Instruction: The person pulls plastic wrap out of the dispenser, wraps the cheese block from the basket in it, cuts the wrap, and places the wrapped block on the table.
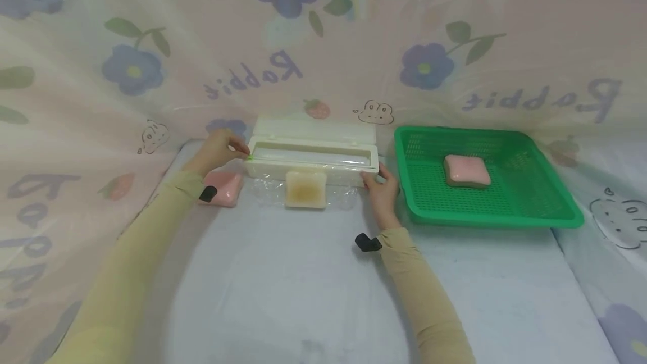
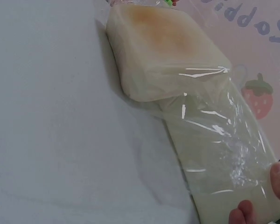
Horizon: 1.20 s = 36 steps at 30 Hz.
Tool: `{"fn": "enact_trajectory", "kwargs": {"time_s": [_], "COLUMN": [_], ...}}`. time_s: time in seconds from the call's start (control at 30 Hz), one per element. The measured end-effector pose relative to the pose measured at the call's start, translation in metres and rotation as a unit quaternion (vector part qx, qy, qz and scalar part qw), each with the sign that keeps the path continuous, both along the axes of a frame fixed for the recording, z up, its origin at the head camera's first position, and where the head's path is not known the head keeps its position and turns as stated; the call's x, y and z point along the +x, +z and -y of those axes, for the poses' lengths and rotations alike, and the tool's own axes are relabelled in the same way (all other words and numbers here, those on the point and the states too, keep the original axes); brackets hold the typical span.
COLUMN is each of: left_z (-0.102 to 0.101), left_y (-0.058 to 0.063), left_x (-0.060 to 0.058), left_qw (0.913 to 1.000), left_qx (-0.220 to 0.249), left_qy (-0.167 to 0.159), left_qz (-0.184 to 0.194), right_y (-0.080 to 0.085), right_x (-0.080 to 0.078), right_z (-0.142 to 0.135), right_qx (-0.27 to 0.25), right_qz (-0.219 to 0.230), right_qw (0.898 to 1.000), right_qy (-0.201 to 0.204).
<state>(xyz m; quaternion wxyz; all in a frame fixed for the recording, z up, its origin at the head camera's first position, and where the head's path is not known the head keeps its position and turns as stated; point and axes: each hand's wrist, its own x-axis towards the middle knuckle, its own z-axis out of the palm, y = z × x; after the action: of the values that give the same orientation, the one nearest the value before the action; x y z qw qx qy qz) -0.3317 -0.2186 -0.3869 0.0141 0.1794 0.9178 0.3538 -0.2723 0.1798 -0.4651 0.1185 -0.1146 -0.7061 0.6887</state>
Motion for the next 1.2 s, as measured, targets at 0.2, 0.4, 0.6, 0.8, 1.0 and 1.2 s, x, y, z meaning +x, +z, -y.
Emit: {"fn": "enact_trajectory", "kwargs": {"time_s": [0.2, 0.4, 0.6, 0.8, 1.0, 1.2], "left_z": [-0.009, -0.038, -0.064, -0.076, -0.082, -0.084], "left_y": [-0.013, -0.024, -0.034, -0.048, -0.062, -0.069], "left_x": [0.022, 0.069, 0.093, 0.086, 0.079, 0.075], "left_qw": [0.9939, 0.9687, 0.943, 0.9136, 0.9007, 0.8703], "left_qx": [0.055, 0.154, 0.184, 0.256, 0.302, 0.367], "left_qy": [0.087, 0.193, 0.208, 0.206, 0.193, 0.204], "left_qz": [-0.041, -0.02, 0.182, 0.239, 0.245, 0.258], "right_y": [0.003, 0.008, 0.008, 0.001, -0.003, -0.007], "right_x": [0.004, 0.025, 0.033, 0.025, 0.019, 0.011], "right_z": [-0.002, -0.003, -0.001, 0.007, 0.011, 0.013], "right_qx": [-0.026, -0.04, -0.043, -0.085, -0.073, -0.064], "right_qz": [0.031, 0.126, 0.152, 0.143, 0.147, 0.166], "right_qw": [0.999, 0.99, 0.986, 0.972, 0.96, 0.961], "right_qy": [0.02, 0.057, 0.049, 0.164, 0.227, 0.21]}}
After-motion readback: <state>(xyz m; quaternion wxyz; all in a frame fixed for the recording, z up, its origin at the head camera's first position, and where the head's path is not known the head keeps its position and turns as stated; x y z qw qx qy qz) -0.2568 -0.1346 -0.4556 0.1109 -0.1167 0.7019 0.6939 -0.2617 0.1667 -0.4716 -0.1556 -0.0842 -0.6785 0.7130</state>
